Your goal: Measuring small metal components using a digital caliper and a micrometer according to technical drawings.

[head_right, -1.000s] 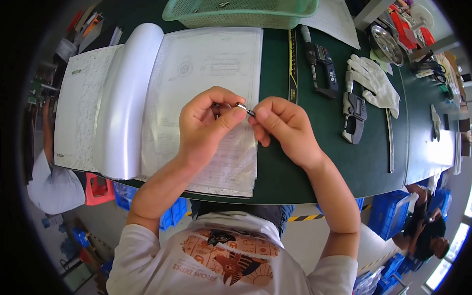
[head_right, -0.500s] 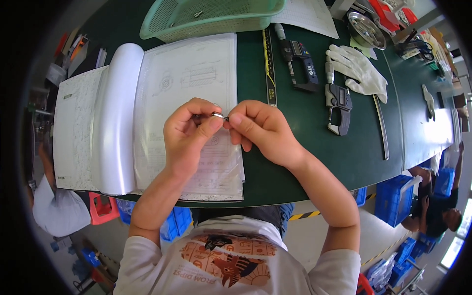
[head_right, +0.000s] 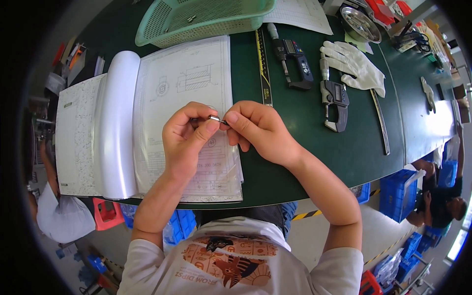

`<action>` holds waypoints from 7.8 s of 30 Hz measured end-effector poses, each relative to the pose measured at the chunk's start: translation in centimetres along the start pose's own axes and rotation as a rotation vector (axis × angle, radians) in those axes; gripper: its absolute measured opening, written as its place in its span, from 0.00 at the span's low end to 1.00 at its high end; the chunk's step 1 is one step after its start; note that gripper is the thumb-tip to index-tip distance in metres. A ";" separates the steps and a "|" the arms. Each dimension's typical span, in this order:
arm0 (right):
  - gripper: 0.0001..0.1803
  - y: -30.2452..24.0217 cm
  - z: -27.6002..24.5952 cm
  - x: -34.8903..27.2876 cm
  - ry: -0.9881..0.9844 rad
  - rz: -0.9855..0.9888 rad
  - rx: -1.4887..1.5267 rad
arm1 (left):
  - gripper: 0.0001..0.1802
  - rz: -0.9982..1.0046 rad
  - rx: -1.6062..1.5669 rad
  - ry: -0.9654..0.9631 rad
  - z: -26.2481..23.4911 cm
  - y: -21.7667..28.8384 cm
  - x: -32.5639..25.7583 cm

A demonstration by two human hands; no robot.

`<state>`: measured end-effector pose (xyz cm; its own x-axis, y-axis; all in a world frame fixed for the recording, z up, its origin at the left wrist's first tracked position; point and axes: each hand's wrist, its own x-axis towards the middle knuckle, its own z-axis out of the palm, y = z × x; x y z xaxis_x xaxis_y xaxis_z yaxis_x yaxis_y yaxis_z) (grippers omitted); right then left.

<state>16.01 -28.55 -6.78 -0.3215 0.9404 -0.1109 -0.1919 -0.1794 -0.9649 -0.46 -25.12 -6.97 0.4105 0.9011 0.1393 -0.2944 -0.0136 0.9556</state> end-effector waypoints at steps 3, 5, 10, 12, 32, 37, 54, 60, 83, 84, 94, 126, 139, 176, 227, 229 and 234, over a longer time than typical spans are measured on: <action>0.10 0.1 1.0 0.0 0.129 -0.072 0.155 | 0.07 0.013 0.014 -0.005 0.0 0.0 0.0; 0.10 0.1 0.2 0.1 0.077 -0.030 0.089 | 0.06 0.033 0.032 -0.005 0.0 0.0 0.0; 0.10 0.1 0.8 -0.1 0.098 -0.072 0.114 | 0.06 0.017 0.043 0.006 0.0 -0.1 0.0; 0.10 -0.3 0.6 -0.2 0.055 0.029 0.096 | 0.06 0.002 0.023 0.013 0.0 -0.1 0.0; 0.08 0.3 -1.2 -0.3 -0.140 0.137 0.119 | 0.06 -0.086 -0.019 0.011 0.4 0.2 0.1; 0.07 0.0 1.5 0.1 0.169 -0.070 0.101 | 0.06 -0.092 -0.042 0.036 0.3 0.3 0.0; 0.06 -0.3 0.4 -0.5 0.346 -0.086 -0.149 | 0.08 -0.216 -0.015 0.044 0.5 1.1 0.1; 0.10 -0.4 0.7 -0.1 0.446 -0.591 -0.796 | 0.11 -0.136 0.043 -0.032 -0.2 0.3 0.1; 0.04 -1.3 0.6 -0.7 0.365 -0.426 -1.019 | 0.05 0.041 0.271 -0.016 -0.1 -0.3 0.0; 0.05 -1.8 0.9 -0.8 0.388 -0.310 -0.940 | 0.05 0.009 0.239 -0.008 0.0 -0.3 0.0; 0.08 -0.7 0.6 -0.4 0.422 -0.403 -0.893 | 0.05 -0.066 0.105 0.064 0.1 0.3 0.0; 0.08 0.1 -0.5 -0.1 0.392 -0.603 -0.791 | 0.07 -0.191 0.025 0.080 0.1 0.7 0.0; 0.06 -0.4 0.2 0.3 0.484 -0.664 -0.746 | 0.07 -0.187 -0.002 0.102 0.1 0.9 0.1; 0.06 0.3 -1.0 0.2 0.327 -0.631 -0.899 | 0.06 -0.151 0.003 0.058 0.4 0.4 0.0; 0.08 0.2 0.0 0.4 0.387 -0.636 -0.941 | 0.05 -0.166 0.030 0.026 0.2 -0.1 -0.1; 0.08 0.4 -0.2 0.3 0.331 -0.660 -1.044 | 0.05 -0.146 0.069 0.018 0.2 -0.2 -0.1; 0.11 -0.8 0.7 0.1 0.407 -0.604 -0.934 | 0.05 -0.153 0.035 0.034 0.3 -0.1 -0.1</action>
<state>15.53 -28.52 -5.83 -0.0600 0.8536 0.5175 0.5944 0.4471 -0.6684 -0.23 -25.36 -6.98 0.4188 0.9079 -0.0171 -0.2001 0.1106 0.9735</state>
